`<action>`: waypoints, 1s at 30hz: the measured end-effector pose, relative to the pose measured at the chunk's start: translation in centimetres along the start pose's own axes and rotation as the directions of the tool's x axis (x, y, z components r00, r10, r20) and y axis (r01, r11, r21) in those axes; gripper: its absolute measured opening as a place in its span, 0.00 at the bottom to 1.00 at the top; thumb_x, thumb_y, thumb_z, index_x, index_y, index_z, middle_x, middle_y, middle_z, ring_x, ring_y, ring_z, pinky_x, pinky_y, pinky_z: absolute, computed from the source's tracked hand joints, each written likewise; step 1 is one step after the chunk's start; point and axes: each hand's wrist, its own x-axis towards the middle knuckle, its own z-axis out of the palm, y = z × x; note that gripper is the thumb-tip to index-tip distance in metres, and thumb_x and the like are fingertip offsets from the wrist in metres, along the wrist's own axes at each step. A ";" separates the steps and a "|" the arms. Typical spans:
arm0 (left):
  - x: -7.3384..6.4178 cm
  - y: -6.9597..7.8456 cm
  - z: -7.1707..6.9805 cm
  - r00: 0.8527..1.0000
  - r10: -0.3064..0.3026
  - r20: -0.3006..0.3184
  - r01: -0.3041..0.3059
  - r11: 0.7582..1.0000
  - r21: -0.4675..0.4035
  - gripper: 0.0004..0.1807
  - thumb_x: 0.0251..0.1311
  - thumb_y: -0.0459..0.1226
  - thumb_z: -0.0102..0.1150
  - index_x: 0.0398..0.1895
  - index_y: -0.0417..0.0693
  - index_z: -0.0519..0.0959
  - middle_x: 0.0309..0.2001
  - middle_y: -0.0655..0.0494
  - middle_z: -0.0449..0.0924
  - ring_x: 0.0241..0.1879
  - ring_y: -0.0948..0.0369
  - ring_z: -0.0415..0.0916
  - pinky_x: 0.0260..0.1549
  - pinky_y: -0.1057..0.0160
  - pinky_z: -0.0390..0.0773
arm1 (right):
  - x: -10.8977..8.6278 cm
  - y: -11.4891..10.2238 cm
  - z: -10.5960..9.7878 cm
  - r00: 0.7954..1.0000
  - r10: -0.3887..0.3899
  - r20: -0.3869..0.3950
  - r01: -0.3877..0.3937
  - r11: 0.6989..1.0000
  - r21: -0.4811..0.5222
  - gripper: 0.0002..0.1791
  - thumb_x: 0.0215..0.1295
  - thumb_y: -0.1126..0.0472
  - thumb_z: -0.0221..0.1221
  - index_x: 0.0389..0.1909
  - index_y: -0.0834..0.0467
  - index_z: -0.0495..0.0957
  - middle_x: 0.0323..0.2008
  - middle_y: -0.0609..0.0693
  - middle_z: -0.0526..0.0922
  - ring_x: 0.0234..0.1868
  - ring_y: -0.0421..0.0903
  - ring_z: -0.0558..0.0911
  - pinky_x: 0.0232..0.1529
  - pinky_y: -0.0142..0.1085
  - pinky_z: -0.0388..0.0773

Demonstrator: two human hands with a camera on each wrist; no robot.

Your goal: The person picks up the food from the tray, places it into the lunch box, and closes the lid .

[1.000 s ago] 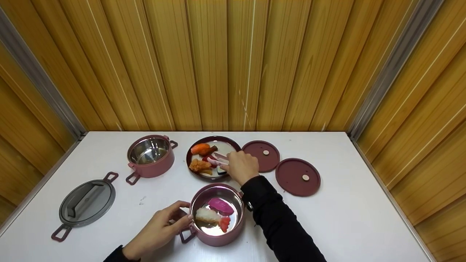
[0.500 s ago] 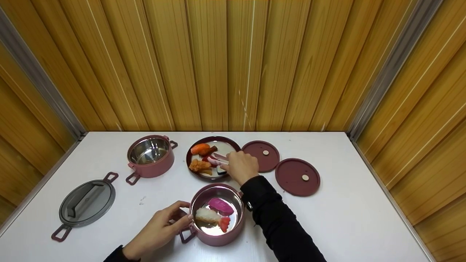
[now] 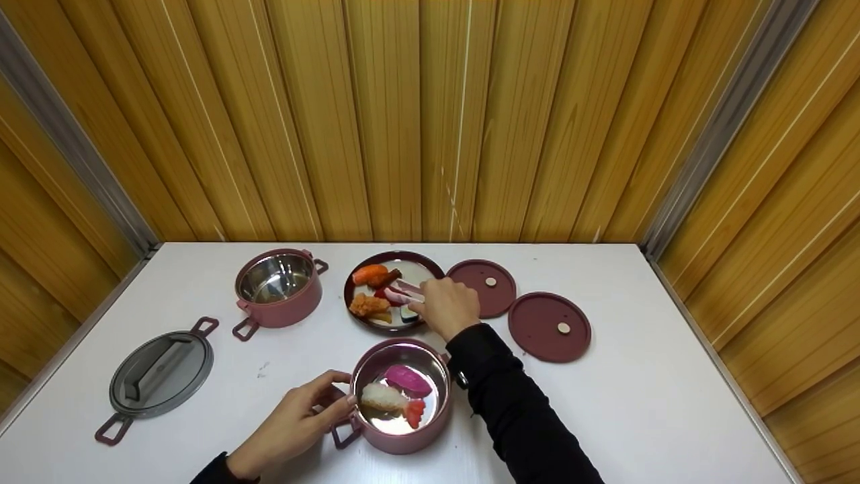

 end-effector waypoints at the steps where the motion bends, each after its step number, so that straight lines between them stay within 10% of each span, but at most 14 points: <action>1: 0.0 0.0 0.0 1.000 0.002 0.000 -0.002 1.000 0.002 0.24 0.81 0.49 0.63 0.66 0.41 0.80 0.38 0.55 0.89 0.36 0.67 0.86 0.36 0.71 0.81 | 0.0 0.0 0.0 1.000 -0.001 0.003 0.001 1.000 0.004 0.27 0.74 0.43 0.71 0.65 0.55 0.88 0.57 0.65 0.91 0.45 0.67 0.92 0.37 0.58 0.85; 30: 0.0 0.1 0.0 1.000 -0.017 0.004 0.017 1.000 -0.001 0.24 0.81 0.48 0.63 0.67 0.40 0.79 0.40 0.54 0.89 0.38 0.66 0.87 0.37 0.71 0.82 | 0.2 0.4 0.6 0.999 -0.005 0.040 0.006 1.000 -0.012 0.26 0.75 0.43 0.70 0.65 0.55 0.88 0.56 0.65 0.92 0.49 0.69 0.92 0.38 0.59 0.85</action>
